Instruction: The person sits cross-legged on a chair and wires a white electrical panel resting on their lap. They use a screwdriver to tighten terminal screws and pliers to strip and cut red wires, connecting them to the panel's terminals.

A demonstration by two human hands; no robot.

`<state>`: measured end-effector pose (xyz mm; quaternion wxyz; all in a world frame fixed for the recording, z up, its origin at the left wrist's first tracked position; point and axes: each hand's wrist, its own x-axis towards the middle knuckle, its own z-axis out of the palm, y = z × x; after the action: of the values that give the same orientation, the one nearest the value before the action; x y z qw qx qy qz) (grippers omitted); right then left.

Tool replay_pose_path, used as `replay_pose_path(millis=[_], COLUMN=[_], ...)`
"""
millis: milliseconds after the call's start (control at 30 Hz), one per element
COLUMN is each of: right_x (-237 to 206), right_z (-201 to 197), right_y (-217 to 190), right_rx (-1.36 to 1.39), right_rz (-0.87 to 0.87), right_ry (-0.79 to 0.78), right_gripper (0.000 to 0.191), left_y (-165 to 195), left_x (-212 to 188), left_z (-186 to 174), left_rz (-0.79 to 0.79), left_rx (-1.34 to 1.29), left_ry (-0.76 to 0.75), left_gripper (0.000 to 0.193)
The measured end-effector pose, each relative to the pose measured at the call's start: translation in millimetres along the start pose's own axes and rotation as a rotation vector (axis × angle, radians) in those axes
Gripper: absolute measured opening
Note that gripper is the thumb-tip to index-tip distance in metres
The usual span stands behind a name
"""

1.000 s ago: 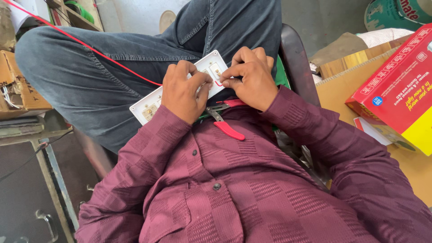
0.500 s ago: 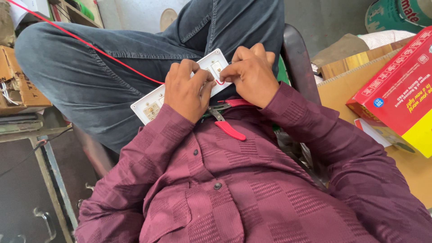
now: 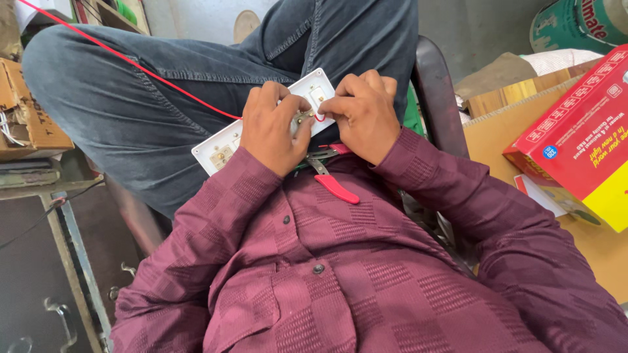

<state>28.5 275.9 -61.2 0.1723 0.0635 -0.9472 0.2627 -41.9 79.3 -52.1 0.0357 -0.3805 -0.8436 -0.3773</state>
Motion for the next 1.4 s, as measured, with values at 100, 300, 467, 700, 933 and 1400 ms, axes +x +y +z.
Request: replay_pose_path(millis=[100,300,467,700,933,1400], right_x=[-1,-1,0,3,6,27], right_z=[-2,-3,-1,-1,-2,8], right_y=[1,2,1,3,10,25], right_rx=[0.028,0.032,0.038,0.080,0.060,0.049], right_rz=[-0.010,-0.018,-0.016,-0.012,-0.042,-0.168], right_ry=[0.000,-0.003,0.022,0.018,-0.017,0.002], right_gripper=[0.019,0.016,0.009,0.006,0.010,0.016], left_y=[1,5,4,-2,-1,9], left_x=[2,4,4,1,2,14], left_z=[3,1,3,9,10,4], left_rz=[-0.002,0.056,0.004,0.054,0.025,0.077], left_rx=[0.023,0.080,0.071,0.085,0.050,0.045], left_ry=[0.003,0.016,0.012,0.037,0.036,-0.037], left_gripper=[0.015,0.020,0.013,0.014,0.013,0.029])
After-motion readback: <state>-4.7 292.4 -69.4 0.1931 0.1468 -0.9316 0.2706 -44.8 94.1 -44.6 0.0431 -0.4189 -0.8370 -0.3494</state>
